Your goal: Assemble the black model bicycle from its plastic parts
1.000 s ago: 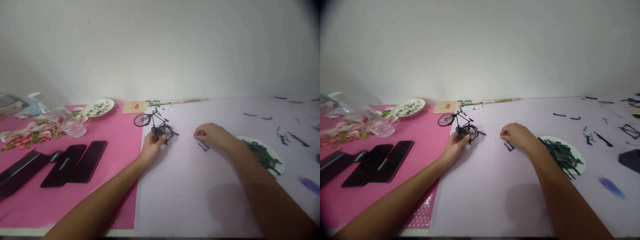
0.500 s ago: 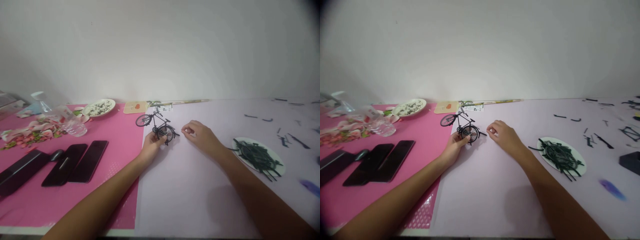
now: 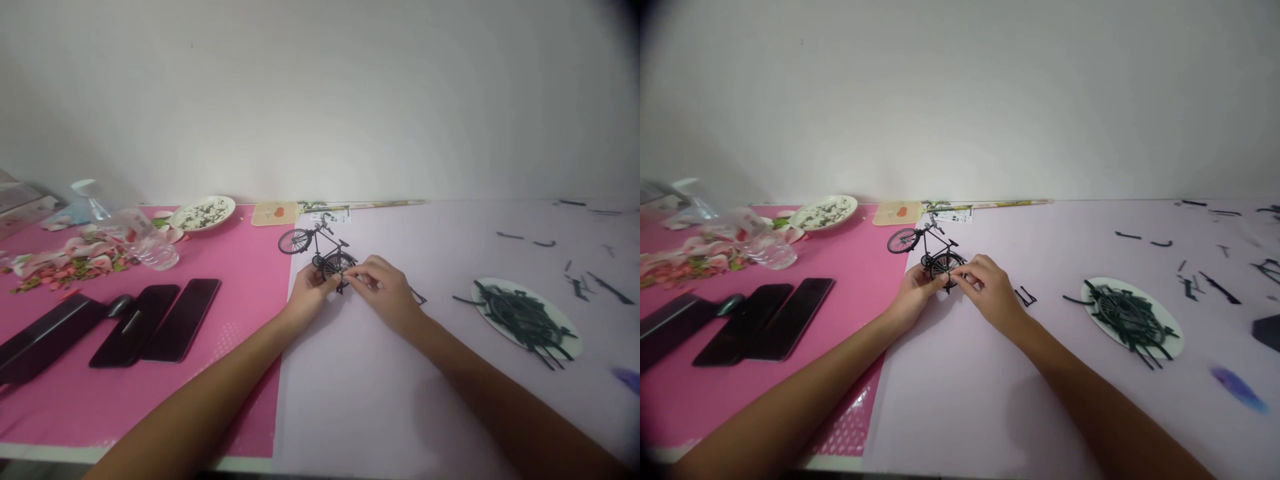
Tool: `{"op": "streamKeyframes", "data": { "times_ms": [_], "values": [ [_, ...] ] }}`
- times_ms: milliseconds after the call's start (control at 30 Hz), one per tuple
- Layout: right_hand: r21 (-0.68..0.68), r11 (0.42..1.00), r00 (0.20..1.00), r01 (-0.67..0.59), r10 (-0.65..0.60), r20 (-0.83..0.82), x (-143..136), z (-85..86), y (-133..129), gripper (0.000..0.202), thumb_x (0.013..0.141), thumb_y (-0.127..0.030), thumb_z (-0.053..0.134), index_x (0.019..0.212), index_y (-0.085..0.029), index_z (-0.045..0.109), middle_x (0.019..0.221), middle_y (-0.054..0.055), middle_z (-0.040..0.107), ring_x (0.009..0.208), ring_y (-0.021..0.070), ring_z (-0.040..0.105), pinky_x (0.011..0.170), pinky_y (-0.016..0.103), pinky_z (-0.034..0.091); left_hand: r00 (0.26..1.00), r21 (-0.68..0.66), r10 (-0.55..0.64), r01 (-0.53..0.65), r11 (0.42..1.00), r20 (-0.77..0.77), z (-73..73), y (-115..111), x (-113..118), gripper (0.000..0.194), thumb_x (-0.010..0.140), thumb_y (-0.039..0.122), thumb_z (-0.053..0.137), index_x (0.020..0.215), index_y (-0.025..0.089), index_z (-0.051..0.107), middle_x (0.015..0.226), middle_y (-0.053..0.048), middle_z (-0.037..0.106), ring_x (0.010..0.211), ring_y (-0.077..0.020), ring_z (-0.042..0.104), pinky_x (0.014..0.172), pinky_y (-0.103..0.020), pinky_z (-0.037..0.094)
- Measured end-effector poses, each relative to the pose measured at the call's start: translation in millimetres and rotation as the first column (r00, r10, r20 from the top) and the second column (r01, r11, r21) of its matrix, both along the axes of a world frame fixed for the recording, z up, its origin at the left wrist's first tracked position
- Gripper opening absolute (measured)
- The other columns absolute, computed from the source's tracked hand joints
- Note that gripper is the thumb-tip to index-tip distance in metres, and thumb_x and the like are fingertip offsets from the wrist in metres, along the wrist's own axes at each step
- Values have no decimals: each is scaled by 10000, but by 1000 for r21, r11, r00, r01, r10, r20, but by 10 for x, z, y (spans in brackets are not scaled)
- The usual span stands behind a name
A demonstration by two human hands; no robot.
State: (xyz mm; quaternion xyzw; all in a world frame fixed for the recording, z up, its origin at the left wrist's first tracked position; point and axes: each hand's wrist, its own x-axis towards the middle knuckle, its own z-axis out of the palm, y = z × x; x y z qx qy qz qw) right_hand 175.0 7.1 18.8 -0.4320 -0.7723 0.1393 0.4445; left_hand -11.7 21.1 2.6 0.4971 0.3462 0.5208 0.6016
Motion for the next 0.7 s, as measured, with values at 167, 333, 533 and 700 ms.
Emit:
{"op": "streamKeyframes", "data": {
  "times_ms": [167,333,533,700],
  "values": [
    [-59,998,999,18,-20,-41,0,-32,7,121,975,-335,685,995,-270,785,832,19,586,702,167,554,672,332,492,1000,-8,-8,8,1000,2,-17,3,-1,354,782,403,865,964,136,720,956,-94,757,889,-221,677,843,-352,502],
    [-80,996,998,26,-30,-58,1,-42,5,128,963,-359,699,983,-278,796,839,20,597,694,164,550,662,333,496,1000,-7,-1,1,1000,-15,-31,6,-4,335,798,405,854,952,139,720,934,-86,753,867,-214,674,815,-341,501],
    [-143,988,991,53,-70,-111,-34,-27,-5,125,924,-383,740,944,-280,807,802,9,574,670,154,531,631,322,476,1000,-2,24,-24,1000,-14,-41,7,0,355,767,410,877,935,147,709,932,-86,754,862,-214,678,804,-341,517],
    [-255,966,977,46,-97,-192,-47,-37,6,147,888,-409,771,898,-267,803,786,-2,539,683,147,520,612,306,440,999,18,39,-39,999,-33,-54,6,0,342,772,420,871,906,154,702,921,-81,748,858,-212,673,808,-349,514]
  ]
}}
